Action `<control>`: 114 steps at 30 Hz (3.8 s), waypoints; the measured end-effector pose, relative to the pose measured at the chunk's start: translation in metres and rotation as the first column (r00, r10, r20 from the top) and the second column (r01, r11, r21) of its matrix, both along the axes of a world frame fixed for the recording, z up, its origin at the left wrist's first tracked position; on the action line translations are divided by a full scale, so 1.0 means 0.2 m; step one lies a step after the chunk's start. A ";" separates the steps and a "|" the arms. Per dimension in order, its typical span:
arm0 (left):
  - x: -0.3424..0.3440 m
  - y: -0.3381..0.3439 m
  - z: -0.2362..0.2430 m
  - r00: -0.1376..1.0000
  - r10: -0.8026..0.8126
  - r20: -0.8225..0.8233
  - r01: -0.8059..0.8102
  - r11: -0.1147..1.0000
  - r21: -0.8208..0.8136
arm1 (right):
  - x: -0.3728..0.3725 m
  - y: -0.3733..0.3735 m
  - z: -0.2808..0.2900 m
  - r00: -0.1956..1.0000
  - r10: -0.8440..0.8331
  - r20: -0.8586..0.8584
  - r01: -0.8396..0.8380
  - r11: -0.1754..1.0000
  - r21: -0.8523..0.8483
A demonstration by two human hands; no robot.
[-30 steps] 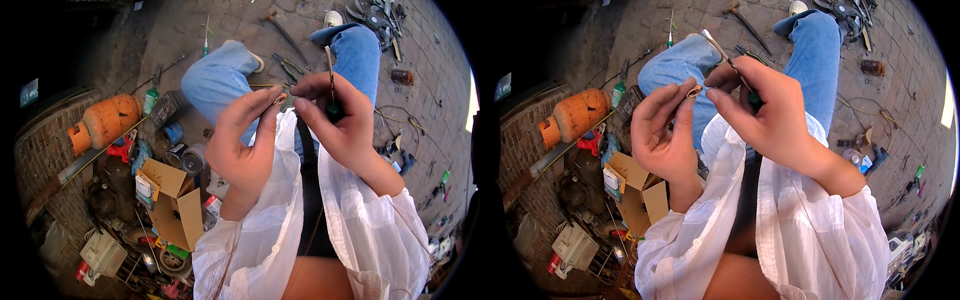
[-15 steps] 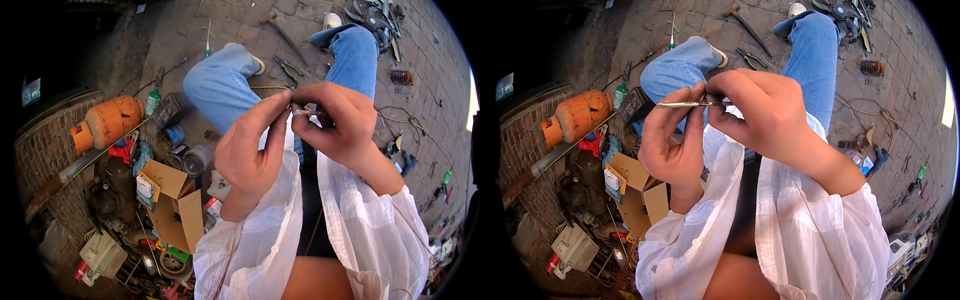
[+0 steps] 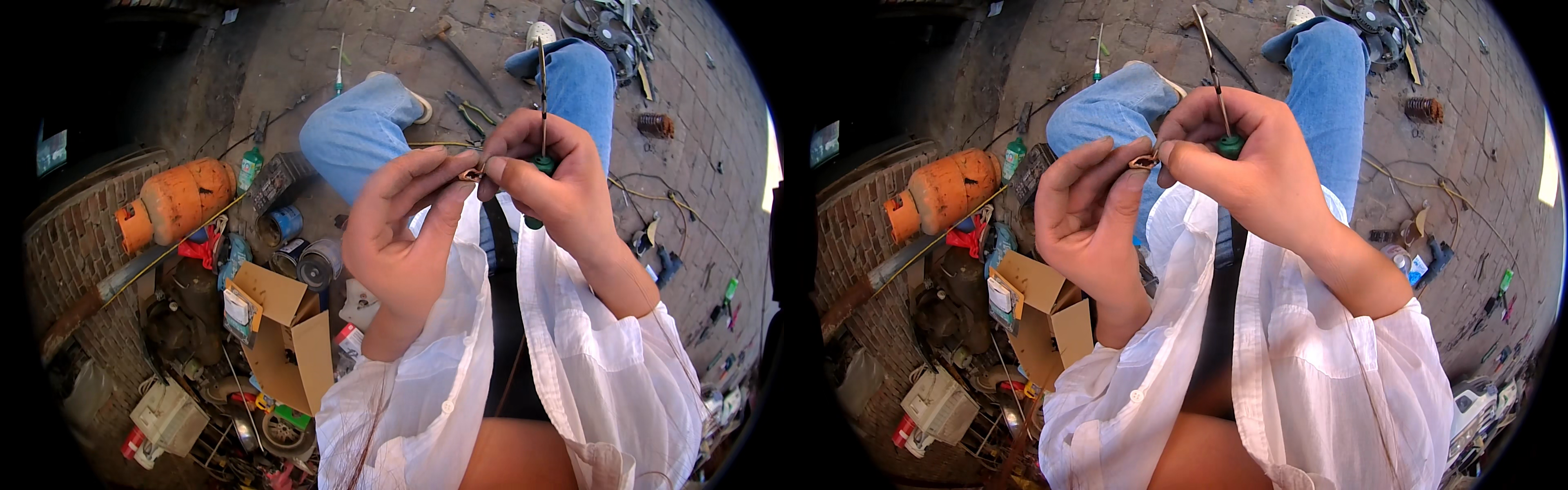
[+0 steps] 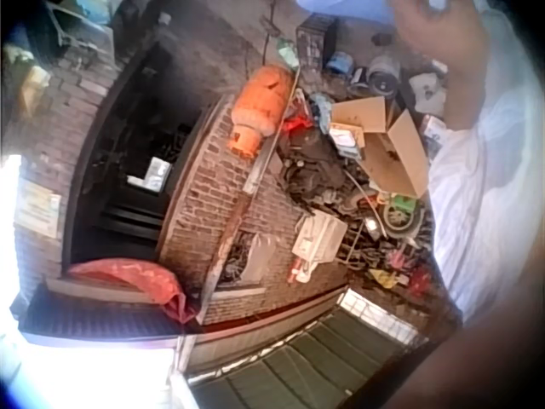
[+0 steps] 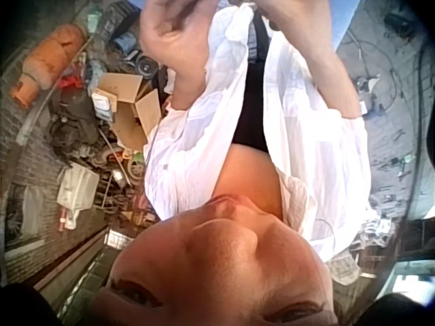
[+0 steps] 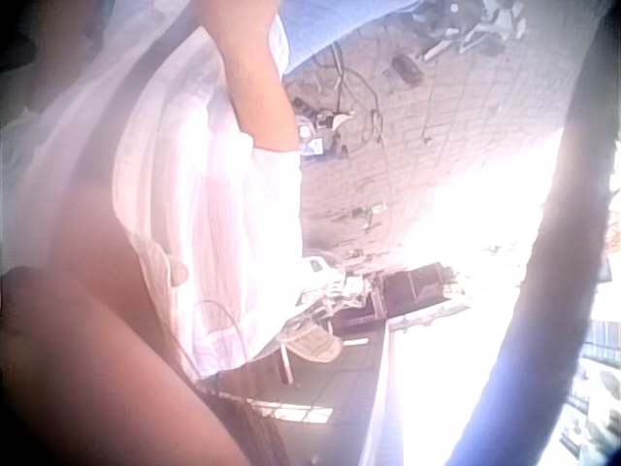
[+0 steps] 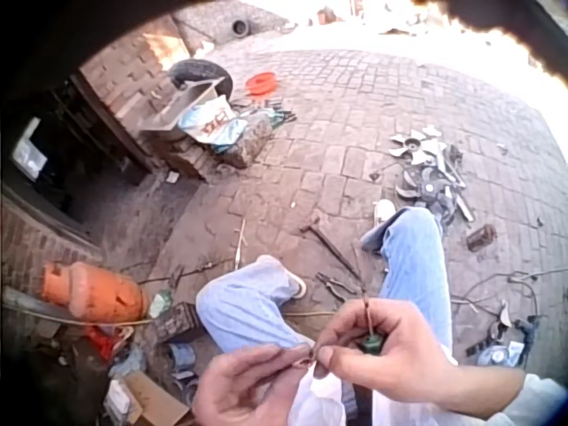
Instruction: The person sits on a paved outdoor surface and uses a screwdriver to manipulate a small, coiled metal object. They repeatedly insert the tool into the object, twist it, and inspect the result. The person also picks up a hammer and a wire brush from the ground but continues to focus on the small metal piece with the screwdriver.
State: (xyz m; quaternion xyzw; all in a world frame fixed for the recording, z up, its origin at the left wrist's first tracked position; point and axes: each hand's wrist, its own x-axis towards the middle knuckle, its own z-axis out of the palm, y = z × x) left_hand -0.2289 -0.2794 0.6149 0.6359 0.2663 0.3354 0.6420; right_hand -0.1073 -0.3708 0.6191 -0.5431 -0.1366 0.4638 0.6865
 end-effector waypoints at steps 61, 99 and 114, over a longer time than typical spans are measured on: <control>-0.07 0.15 -0.22 0.911 -0.059 0.409 0.387 0.466 -0.795 | -0.04 0.00 -0.01 0.739 0.078 0.670 -0.037 0.997 -0.075; -0.04 0.05 -0.10 0.984 0.156 0.085 -0.166 0.977 0.131 | 0.04 -0.09 0.04 0.841 0.527 -0.126 -0.540 0.834 -0.115; 0.00 0.07 -0.18 0.942 0.316 0.116 -0.322 0.946 0.039 | -0.17 -0.03 -0.08 0.911 0.303 0.280 -0.255 0.947 -0.195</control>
